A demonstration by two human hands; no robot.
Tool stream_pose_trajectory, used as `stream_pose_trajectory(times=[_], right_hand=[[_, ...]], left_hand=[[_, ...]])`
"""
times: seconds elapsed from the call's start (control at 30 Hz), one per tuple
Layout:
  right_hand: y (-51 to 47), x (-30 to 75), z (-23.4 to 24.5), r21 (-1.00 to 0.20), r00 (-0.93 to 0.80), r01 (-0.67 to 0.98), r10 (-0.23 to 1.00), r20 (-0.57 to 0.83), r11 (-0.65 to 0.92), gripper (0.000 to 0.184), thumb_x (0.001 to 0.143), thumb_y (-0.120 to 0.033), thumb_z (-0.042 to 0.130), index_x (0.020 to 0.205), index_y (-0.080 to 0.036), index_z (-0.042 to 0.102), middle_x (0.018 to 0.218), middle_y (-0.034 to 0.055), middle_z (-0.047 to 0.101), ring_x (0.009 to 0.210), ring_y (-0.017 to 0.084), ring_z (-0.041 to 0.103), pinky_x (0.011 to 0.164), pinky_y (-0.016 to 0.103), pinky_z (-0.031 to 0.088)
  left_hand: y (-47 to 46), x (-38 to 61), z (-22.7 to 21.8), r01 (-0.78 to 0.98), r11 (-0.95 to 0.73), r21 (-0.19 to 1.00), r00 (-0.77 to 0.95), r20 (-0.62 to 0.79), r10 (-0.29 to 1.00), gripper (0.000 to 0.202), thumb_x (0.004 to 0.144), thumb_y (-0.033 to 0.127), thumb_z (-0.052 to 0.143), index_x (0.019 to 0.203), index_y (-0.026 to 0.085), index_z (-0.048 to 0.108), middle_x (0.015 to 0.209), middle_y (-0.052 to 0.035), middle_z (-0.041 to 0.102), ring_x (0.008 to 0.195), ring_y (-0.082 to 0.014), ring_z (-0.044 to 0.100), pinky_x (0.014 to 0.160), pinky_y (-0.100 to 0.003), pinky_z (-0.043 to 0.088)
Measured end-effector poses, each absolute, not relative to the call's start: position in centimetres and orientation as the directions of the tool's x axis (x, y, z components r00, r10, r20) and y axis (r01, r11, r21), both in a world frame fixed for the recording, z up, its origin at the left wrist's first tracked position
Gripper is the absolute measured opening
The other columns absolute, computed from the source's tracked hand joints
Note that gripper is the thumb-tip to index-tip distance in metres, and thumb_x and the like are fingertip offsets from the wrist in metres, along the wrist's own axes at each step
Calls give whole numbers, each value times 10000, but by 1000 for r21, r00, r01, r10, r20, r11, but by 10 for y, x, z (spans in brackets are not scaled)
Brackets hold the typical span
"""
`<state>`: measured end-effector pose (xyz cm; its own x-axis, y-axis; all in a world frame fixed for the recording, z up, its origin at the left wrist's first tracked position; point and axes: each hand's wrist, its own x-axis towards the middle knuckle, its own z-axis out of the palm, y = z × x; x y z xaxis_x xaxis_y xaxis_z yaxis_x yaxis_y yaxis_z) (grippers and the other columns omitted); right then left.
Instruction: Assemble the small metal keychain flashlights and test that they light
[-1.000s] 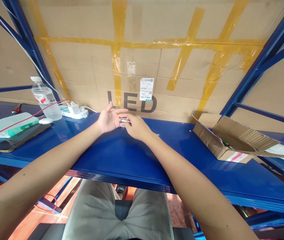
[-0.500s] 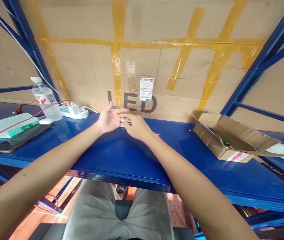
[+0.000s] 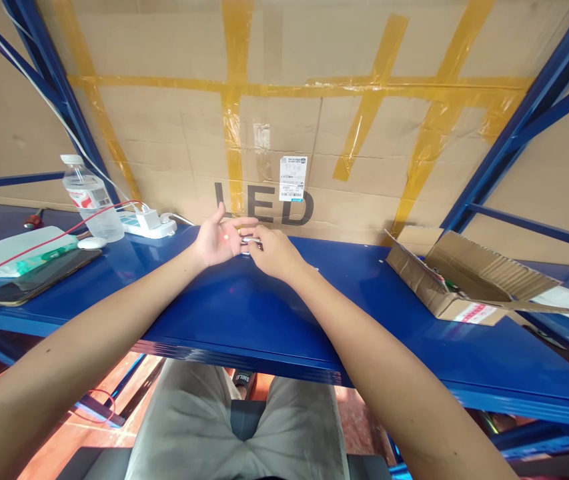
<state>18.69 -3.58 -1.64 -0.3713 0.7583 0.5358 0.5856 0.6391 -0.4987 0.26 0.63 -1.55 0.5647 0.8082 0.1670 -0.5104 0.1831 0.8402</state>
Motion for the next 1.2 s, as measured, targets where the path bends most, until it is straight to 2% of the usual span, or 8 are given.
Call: stream_pose_trajectory(times=[0.4,1.0,1.2], right_hand=[[-36,187,-15,-474,-375,613,761,530,632,201,900,-166,548,1031,-198,698,1109,91,761,928,235,716,782,321,548],[-35,188,-15,-519,-399,572,768,501,635,219,904,-148,551,1065,-219,681,1228,75,737,1070,255,711,891,370,553],[-32,189,-18,-547,-392,554,776,494,628,195,920,-170,541,1052,-230,672,1235,65,731,1067,238,702,886,349,543]], left_hand=[[9,2,-18,-514,194,836,576,169,800,859,957,738,221,1112,48,708,1027,-248,737,912,-331,731,805,-455,573],[8,2,-16,-515,193,835,570,166,804,864,956,740,217,1125,49,707,1016,-246,737,917,-339,728,785,-460,576],[7,2,-16,-509,180,842,568,171,805,844,957,736,239,1117,54,709,1029,-248,737,927,-340,726,770,-456,581]])
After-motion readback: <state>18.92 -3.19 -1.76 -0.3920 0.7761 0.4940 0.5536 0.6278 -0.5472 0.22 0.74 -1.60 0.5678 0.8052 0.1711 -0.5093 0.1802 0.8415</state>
